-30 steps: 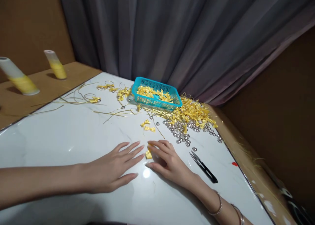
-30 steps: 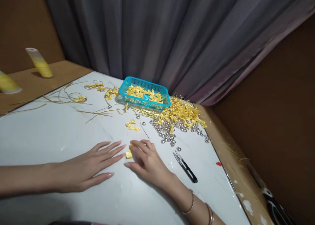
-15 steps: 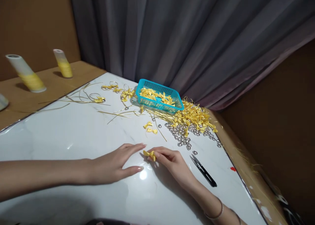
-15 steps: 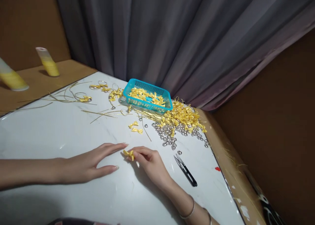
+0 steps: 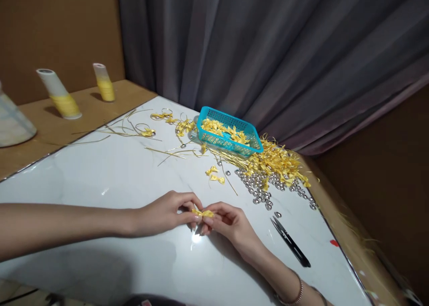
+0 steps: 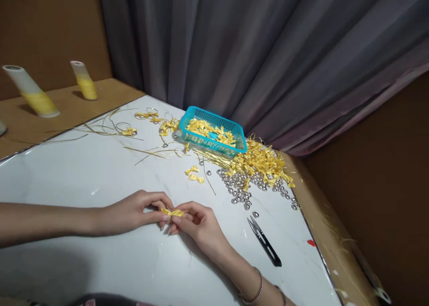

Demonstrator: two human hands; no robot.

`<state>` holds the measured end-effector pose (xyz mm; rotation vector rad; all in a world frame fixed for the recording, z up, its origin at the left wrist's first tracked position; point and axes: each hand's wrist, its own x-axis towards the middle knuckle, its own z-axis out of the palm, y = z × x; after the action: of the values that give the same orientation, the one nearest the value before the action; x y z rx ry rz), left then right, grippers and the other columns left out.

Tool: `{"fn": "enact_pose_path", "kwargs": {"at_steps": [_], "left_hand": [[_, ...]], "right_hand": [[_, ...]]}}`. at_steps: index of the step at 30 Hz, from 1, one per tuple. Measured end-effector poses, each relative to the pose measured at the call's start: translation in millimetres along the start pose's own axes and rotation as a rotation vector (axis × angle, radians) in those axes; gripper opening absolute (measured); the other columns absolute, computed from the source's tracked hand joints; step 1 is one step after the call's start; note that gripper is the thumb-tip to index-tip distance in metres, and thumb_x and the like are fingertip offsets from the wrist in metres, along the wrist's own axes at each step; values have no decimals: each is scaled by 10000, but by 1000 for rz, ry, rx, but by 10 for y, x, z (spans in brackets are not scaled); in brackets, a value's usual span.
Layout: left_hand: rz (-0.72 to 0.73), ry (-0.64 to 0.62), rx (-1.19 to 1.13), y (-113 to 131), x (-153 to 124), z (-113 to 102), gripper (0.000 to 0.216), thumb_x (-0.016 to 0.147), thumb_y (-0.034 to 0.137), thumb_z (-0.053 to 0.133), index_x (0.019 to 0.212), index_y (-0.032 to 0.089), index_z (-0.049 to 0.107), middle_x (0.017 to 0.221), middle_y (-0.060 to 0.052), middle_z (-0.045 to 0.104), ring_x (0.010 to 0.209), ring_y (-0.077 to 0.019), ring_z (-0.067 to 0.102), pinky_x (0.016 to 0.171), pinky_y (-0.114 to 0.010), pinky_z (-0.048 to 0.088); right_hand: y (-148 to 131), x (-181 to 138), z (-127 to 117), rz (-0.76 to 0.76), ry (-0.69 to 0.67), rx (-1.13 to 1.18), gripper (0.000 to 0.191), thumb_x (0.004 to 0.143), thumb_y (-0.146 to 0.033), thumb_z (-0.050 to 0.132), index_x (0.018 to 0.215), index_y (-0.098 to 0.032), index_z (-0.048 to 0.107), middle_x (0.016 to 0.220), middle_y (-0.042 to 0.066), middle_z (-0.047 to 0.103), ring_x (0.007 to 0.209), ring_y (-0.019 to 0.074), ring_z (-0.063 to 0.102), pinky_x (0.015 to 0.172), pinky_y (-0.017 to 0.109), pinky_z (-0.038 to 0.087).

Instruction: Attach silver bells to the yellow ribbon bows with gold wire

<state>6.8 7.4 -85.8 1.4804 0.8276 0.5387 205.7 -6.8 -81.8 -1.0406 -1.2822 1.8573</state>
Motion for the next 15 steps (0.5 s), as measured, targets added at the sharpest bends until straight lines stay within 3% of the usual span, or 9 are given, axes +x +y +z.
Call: {"fn": "enact_pose_path", "kwargs": {"at_steps": [3, 15], "left_hand": [[-26, -5, -1, 6, 7, -7, 161, 822, 300, 560, 889, 155, 582, 751, -21, 685, 746, -161, 639, 691, -259, 464], [-30, -69, 22, 50, 31, -38, 244, 900, 338, 457, 810, 154, 590, 708, -4, 670, 692, -122, 601, 663, -226, 435]], "right_hand": [[42, 6, -27, -39, -23, 43, 187, 743, -269, 717, 843, -131, 639, 711, 37, 695, 587, 119, 637, 587, 253, 507], [18, -2, -68, -19, -100, -2, 206, 792, -311, 667, 813, -114, 611, 710, 60, 694, 567, 114, 633, 553, 243, 501]]}}
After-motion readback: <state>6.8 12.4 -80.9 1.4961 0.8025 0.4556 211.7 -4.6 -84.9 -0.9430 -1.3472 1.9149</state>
